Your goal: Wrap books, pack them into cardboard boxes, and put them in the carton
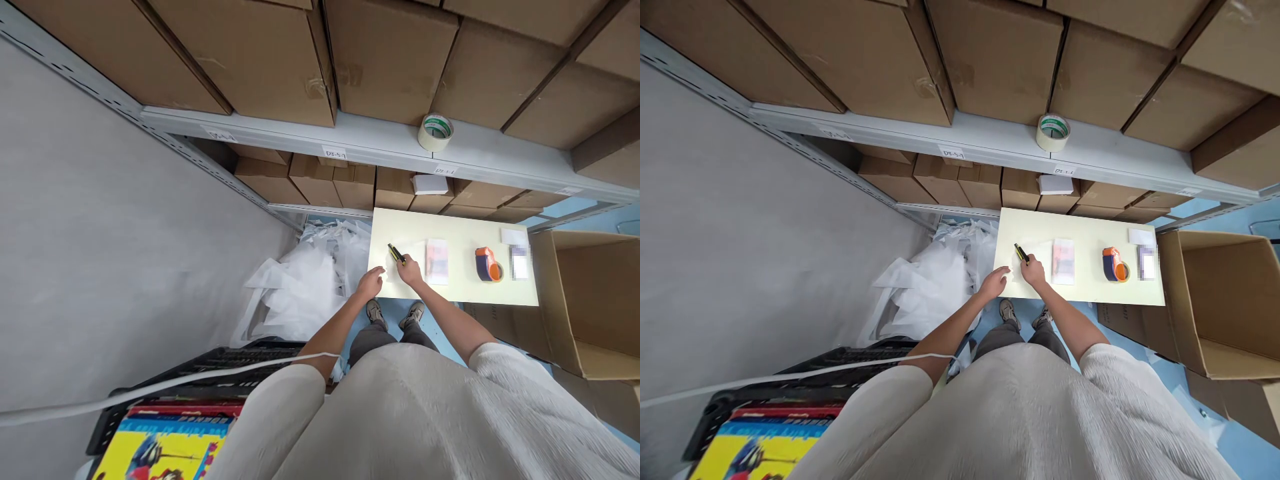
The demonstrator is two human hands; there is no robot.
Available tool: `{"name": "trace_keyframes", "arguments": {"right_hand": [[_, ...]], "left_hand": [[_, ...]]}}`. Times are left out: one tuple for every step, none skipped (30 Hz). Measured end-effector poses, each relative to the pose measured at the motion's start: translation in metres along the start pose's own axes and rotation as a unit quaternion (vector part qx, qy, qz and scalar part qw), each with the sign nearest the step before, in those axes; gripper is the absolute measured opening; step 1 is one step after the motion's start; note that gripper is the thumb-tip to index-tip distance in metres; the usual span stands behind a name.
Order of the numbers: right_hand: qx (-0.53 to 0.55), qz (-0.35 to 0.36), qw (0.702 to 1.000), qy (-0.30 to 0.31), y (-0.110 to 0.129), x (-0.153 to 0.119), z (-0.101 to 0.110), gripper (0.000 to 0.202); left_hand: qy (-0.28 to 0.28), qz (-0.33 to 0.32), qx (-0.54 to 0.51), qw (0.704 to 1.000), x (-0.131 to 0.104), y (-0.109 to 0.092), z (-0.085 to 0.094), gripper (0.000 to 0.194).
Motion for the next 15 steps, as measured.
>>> {"name": "trace_keyframes", "arguments": {"right_hand": [[-0.003,0.004,1.000,0.002,-0.003,-0.005,-0.002,0.038],[-0.006,0.008,1.000,0.005,-0.006,-0.010,-0.004,0.038],[-0.007,0.012,1.000,0.008,-0.009,-0.014,-0.007,0.037],[-0.008,0.016,1.000,0.012,-0.012,-0.019,-0.009,0.037],[-0.008,0.017,1.000,0.016,-0.016,-0.024,-0.012,0.036],[-0.008,0.018,1.000,0.019,-0.019,-0.028,-0.014,0.035],[-0.009,0.017,1.000,0.021,-0.023,-0.033,-0.017,0.035],[-0.010,0.016,1.000,0.024,-0.027,-0.038,-0.019,0.035],[-0.012,0.015,0.999,0.026,-0.030,-0.042,-0.021,0.035],[-0.014,0.015,0.999,0.029,-0.034,-0.047,-0.023,0.035],[-0.014,0.016,0.999,0.033,-0.037,-0.052,-0.025,0.036],[-0.013,0.016,0.999,0.038,-0.041,-0.056,-0.027,0.036],[-0.011,0.016,0.999,0.041,-0.044,-0.060,-0.029,0.036],[-0.008,0.014,0.999,0.043,-0.048,-0.064,-0.031,0.035],[-0.004,0.014,0.999,0.044,-0.051,-0.068,-0.032,0.035]], "left_hand": [[-0.006,0.004,-0.004,1.000,-0.001,0.001,0.001,0.050],[-0.013,0.008,-0.007,1.000,-0.002,0.002,0.003,0.049],[-0.020,0.012,-0.011,1.000,-0.002,0.002,0.004,0.048],[-0.027,0.015,-0.013,0.999,-0.003,0.003,0.005,0.048],[-0.033,0.018,-0.014,0.999,-0.004,0.004,0.006,0.048],[-0.038,0.022,-0.014,0.999,-0.005,0.005,0.007,0.048],[-0.042,0.026,-0.013,0.999,-0.006,0.007,0.008,0.048],[-0.047,0.030,-0.012,0.998,-0.006,0.008,0.008,0.049],[-0.052,0.033,-0.012,0.998,-0.007,0.009,0.008,0.049],[-0.058,0.037,-0.013,0.998,-0.007,0.010,0.008,0.049],[-0.063,0.040,-0.013,0.997,-0.007,0.011,0.008,0.049],[-0.067,0.043,-0.014,0.997,-0.008,0.012,0.008,0.049],[-0.069,0.045,-0.014,0.996,-0.008,0.013,0.007,0.050],[-0.071,0.046,-0.015,0.996,-0.009,0.013,0.006,0.050],[-0.071,0.046,-0.015,0.996,-0.010,0.013,0.005,0.050]]}}
Point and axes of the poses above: each hand's wrist, its own x-axis towards the middle knuckle, its own z-axis out of the back of the hand, y = z × x, the point moved 9 cm from there along x, towards the middle knuckle, and after that the axes turned 6 degrees about -z, right-handed, at the moved point
